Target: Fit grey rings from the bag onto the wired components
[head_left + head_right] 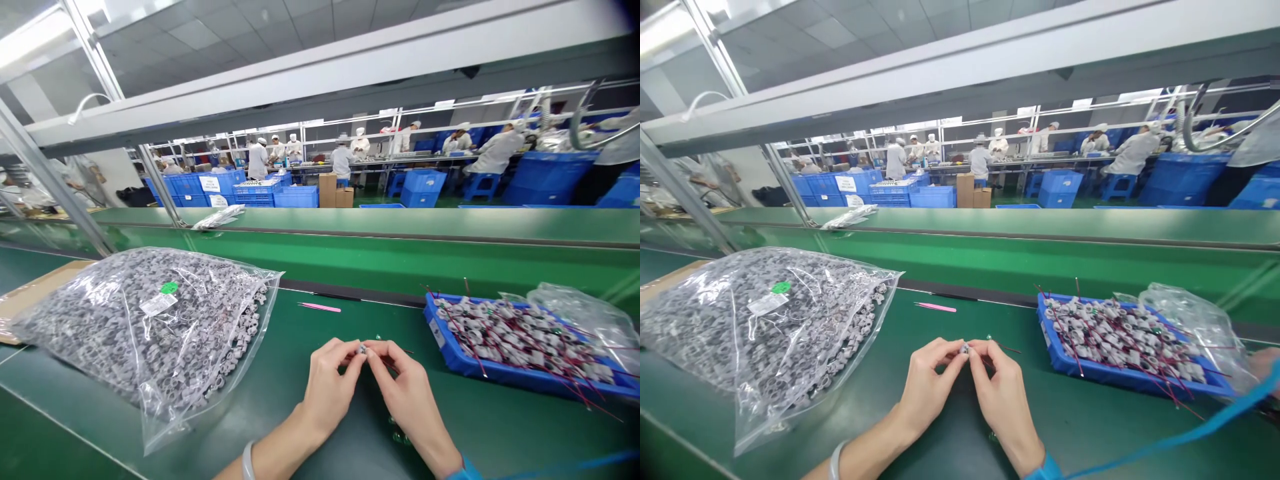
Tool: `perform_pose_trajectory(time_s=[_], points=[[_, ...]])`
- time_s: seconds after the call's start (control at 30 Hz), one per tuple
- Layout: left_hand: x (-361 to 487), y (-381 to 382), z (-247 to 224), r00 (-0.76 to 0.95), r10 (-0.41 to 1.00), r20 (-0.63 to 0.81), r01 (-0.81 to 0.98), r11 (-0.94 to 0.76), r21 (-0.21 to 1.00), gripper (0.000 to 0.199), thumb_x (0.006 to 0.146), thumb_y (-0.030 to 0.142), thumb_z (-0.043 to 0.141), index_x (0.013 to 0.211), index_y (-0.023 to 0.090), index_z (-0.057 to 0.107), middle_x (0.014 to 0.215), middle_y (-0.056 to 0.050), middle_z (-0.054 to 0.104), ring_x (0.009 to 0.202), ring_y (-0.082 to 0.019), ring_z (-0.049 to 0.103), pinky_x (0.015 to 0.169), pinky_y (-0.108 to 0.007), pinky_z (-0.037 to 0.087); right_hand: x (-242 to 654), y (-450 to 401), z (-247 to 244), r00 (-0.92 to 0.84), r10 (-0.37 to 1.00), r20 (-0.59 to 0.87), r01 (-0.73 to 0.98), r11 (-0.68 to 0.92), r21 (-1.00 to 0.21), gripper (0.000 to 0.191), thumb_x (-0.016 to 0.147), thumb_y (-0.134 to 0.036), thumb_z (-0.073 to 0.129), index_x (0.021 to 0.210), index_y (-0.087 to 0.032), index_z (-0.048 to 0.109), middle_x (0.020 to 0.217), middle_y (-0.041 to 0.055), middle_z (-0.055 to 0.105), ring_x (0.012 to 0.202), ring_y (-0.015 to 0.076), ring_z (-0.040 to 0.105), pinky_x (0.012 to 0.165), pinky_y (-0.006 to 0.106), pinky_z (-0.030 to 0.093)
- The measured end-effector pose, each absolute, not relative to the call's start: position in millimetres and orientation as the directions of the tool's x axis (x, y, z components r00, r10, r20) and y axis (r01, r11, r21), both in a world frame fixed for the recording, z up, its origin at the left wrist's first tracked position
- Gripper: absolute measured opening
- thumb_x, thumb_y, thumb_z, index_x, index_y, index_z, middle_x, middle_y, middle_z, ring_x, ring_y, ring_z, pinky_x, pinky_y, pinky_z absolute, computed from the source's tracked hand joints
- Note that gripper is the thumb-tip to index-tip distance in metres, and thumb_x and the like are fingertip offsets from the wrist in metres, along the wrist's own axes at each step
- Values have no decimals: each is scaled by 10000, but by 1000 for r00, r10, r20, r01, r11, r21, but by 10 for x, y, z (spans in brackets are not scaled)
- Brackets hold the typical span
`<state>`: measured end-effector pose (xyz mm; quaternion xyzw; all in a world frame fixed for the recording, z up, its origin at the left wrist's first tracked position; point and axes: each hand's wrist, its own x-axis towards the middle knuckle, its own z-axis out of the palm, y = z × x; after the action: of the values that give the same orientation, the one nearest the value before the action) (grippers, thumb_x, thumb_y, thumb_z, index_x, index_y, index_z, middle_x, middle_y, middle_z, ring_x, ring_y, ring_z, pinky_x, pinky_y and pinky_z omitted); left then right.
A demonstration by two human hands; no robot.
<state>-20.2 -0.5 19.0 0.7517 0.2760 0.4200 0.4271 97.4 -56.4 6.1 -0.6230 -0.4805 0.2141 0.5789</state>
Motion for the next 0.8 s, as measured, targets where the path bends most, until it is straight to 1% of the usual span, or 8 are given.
perform_pose_trajectory(time_s=[0.1,0.17,0.27,0.3,0.4,0.53,0.67,0.8], points=[[-240,133,232,505,756,417,68,-517,853,181,841,221,608,991,167,693,879,-50,660,742,-133,645,683,-221,549,1030,-576,106,395,843,364,473,153,-868,242,892,-395,501,772,-198,575,898,72,636,830,203,591,773,304,468],[-346,374,277,502,741,445,211,-604,769,170,859,223,584,988,169,681,927,-51,663,789,-138,647,719,-225,543,1086,-584,138,376,827,417,555,159,-817,242,910,-366,476,752,-201,555,873,62,617,807,196,572,740,299,446],[-635,890,329,520,733,438,651,-672,352,227,876,133,493,1016,185,663,1016,-56,655,958,-163,611,895,-270,487,1202,-605,201,366,801,474,654,141,-743,243,924,-330,443,737,-202,529,835,54,592,795,196,552,728,305,429],[-744,1065,330,499,750,433,703,-643,304,263,858,92,472,1033,155,658,1040,-91,647,1006,-202,591,938,-326,463,1255,-616,230,369,788,493,686,128,-717,240,924,-320,437,733,-202,525,829,54,588,799,198,549,730,309,427],[-1022,1460,273,480,771,417,764,-602,232,356,803,20,411,1043,119,654,1087,-158,623,1062,-292,550,950,-447,424,1486,-672,352,378,726,574,792,67,-607,230,912,-295,441,723,-202,531,834,56,588,818,205,544,755,327,421],[-1192,1593,161,538,774,334,792,-600,113,347,796,17,391,950,119,684,1032,-157,638,958,-300,598,855,-410,456,2007,-794,574,393,603,694,890,-60,-452,220,878,-296,466,714,-198,573,832,65,605,842,220,543,794,348,416],[-1186,1566,149,536,825,179,843,-535,-61,374,860,48,328,1056,122,638,1110,-163,587,939,-271,619,791,-356,459,2568,-813,791,490,654,576,872,-359,-334,208,832,-282,487,726,-187,639,868,83,644,849,241,548,762,349,406],[-1158,1552,223,500,855,137,866,-499,-41,348,877,54,323,1055,125,613,1042,-156,595,924,-255,626,735,-313,456,2818,-655,894,519,724,454,855,-447,-264,210,805,-222,515,682,-197,683,887,69,678,890,268,555,699,336,374]])
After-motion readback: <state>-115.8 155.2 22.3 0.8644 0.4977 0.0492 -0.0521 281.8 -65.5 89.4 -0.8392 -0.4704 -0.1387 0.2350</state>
